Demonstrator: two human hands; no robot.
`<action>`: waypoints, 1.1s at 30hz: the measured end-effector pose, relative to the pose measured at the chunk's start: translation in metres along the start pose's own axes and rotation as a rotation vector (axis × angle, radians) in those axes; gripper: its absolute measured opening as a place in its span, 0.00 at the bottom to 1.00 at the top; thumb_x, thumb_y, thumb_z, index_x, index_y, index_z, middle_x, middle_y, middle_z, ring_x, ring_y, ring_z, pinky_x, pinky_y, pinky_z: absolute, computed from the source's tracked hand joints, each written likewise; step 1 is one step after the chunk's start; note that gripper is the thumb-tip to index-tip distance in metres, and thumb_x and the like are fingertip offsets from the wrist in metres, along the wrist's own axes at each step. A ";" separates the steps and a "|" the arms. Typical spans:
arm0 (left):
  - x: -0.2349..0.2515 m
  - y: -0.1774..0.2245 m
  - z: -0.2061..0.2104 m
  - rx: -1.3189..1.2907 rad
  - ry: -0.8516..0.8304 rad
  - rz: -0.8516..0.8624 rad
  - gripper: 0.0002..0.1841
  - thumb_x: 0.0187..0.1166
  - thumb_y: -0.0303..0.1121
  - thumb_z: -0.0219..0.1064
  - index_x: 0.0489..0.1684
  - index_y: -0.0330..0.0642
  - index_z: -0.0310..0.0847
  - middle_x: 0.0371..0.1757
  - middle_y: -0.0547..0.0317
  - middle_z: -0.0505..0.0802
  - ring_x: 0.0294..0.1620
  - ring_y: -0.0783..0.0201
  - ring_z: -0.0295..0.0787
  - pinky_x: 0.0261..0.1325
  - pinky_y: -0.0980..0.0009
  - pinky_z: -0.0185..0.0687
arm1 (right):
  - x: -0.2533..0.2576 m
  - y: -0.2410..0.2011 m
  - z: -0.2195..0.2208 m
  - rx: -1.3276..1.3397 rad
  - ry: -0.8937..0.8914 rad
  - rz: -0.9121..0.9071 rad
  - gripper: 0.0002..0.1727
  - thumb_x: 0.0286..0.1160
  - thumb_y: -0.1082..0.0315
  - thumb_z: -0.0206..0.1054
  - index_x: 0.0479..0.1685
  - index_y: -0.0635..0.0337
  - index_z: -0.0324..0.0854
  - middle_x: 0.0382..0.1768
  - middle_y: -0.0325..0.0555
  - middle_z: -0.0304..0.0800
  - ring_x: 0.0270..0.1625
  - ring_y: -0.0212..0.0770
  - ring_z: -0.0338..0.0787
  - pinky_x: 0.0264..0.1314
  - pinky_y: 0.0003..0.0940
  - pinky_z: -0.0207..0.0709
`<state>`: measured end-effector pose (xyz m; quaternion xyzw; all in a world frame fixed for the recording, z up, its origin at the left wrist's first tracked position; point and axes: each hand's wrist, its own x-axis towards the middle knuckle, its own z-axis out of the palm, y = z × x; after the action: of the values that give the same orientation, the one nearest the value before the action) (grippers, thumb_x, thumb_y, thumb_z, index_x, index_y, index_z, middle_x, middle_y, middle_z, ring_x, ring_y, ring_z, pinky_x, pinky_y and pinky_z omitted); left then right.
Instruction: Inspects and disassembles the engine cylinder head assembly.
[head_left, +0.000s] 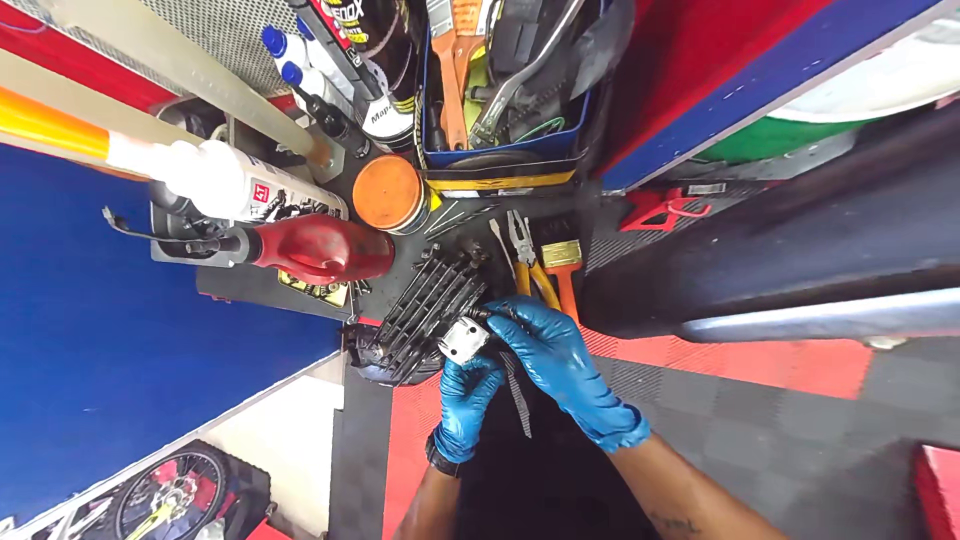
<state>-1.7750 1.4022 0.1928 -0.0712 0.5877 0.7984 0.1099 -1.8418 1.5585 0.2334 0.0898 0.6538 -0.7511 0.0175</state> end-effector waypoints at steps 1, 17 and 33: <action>-0.001 0.000 0.000 0.002 -0.002 0.005 0.15 0.70 0.15 0.69 0.53 0.37 0.82 0.42 0.53 0.95 0.44 0.63 0.93 0.54 0.66 0.90 | 0.000 0.000 0.001 -0.003 0.003 0.000 0.08 0.80 0.72 0.68 0.48 0.60 0.92 0.48 0.41 0.94 0.53 0.30 0.90 0.59 0.25 0.85; 0.006 -0.001 -0.005 -0.004 -0.081 0.050 0.14 0.71 0.15 0.69 0.53 0.33 0.81 0.41 0.54 0.94 0.41 0.62 0.93 0.51 0.65 0.91 | 0.000 -0.007 0.002 -0.063 0.013 0.018 0.08 0.81 0.74 0.67 0.48 0.63 0.91 0.43 0.39 0.95 0.48 0.27 0.91 0.55 0.25 0.85; 0.007 -0.001 -0.010 0.134 -0.040 0.135 0.13 0.74 0.23 0.71 0.54 0.27 0.82 0.42 0.54 0.95 0.43 0.66 0.94 0.52 0.67 0.92 | -0.013 -0.091 -0.011 -0.324 -0.112 -0.318 0.12 0.85 0.74 0.61 0.57 0.69 0.86 0.52 0.47 0.94 0.49 0.38 0.94 0.54 0.34 0.91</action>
<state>-1.7821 1.3931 0.1873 -0.0081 0.6408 0.7643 0.0720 -1.8404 1.5815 0.3227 -0.0602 0.7698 -0.6335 -0.0504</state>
